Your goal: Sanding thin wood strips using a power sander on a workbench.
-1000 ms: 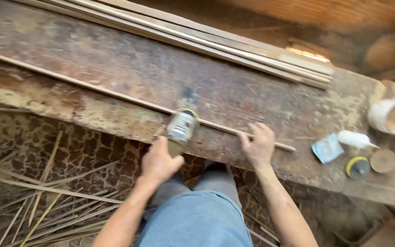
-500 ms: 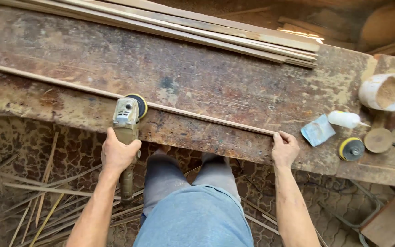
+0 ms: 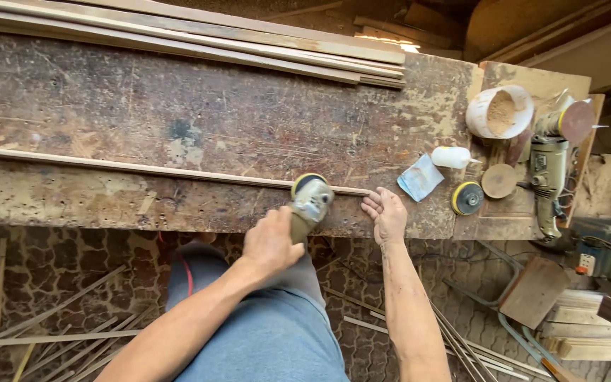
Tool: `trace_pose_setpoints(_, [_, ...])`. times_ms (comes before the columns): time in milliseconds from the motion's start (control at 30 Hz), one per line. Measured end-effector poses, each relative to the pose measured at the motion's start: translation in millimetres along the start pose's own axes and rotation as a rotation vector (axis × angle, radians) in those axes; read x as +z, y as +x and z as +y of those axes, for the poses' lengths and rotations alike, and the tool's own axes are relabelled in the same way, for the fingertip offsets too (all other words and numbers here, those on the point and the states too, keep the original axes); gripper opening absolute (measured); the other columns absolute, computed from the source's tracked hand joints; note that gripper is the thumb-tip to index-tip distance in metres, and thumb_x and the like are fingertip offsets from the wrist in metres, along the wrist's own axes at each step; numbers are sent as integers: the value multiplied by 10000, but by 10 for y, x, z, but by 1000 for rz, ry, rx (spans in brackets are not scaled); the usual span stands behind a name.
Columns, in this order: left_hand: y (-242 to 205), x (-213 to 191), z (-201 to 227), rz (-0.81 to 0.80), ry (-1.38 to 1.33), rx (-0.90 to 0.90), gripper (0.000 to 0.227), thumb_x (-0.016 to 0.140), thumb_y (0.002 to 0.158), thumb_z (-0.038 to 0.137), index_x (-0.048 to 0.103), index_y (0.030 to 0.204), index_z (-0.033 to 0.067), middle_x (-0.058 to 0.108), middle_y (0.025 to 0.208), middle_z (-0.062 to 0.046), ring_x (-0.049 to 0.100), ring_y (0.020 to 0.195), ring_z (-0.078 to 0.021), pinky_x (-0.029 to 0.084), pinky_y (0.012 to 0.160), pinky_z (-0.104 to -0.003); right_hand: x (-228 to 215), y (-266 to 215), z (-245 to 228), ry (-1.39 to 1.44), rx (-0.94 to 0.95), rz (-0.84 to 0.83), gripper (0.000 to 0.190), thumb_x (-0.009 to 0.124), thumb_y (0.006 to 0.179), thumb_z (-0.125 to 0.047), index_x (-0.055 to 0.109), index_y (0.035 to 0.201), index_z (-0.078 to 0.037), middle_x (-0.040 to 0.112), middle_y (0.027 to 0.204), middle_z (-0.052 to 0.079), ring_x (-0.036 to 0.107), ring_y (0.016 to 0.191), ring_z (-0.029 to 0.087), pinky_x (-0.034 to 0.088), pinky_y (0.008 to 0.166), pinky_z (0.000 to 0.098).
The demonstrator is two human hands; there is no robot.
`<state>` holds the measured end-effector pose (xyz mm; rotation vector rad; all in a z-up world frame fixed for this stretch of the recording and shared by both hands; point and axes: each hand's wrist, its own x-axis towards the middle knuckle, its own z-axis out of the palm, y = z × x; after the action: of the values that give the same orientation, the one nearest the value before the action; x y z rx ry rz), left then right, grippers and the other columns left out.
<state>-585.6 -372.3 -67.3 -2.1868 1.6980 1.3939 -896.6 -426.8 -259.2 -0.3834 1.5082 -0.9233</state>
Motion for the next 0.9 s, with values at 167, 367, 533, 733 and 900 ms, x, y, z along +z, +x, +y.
trace_pose_setpoints(167, [163,7,567,-156,36,67,676,810,774,299,451,1289,47,591,1165,-208,656,1055,-387,582,861,-505,-127,-30,-231,148,145,-99,461,502,1063,-321,516,1326,57,691,1171,239,701,1018,299,578,907,440])
trace_pose_setpoints(367, [150,-16,517,-159,-22,101,670,835,768,306,474,1281,69,595,1183,-199,632,1094,-414,544,899,-551,-143,-22,-72,137,96,-216,374,582,1039,-218,542,1306,41,698,1217,223,697,1031,267,569,920,397])
trace_pose_setpoints(533, [-71,-254,-26,-91,-34,33,712,831,755,304,450,1309,70,586,1179,-210,628,1083,-416,544,888,-542,-62,-12,121,-5,-92,-161,301,714,944,-48,590,1206,31,698,1141,172,730,983,229,621,889,356])
trace_pose_setpoints(733, [-478,-674,-1006,67,-33,-220,651,773,741,313,458,1244,45,608,1148,-194,662,1030,-357,579,850,-500,214,-110,-135,-509,-332,-130,349,795,876,-54,663,1192,13,713,1069,115,692,915,148,575,855,277])
trace_pose_setpoints(900, [-925,-1119,-1593,276,-283,-651,608,739,714,273,457,1208,58,648,995,-128,696,775,-282,603,669,-461,419,-34,-561,-1471,-569,-385,356,888,768,-293,720,978,-60,670,918,75,638,748,167,545,702,313])
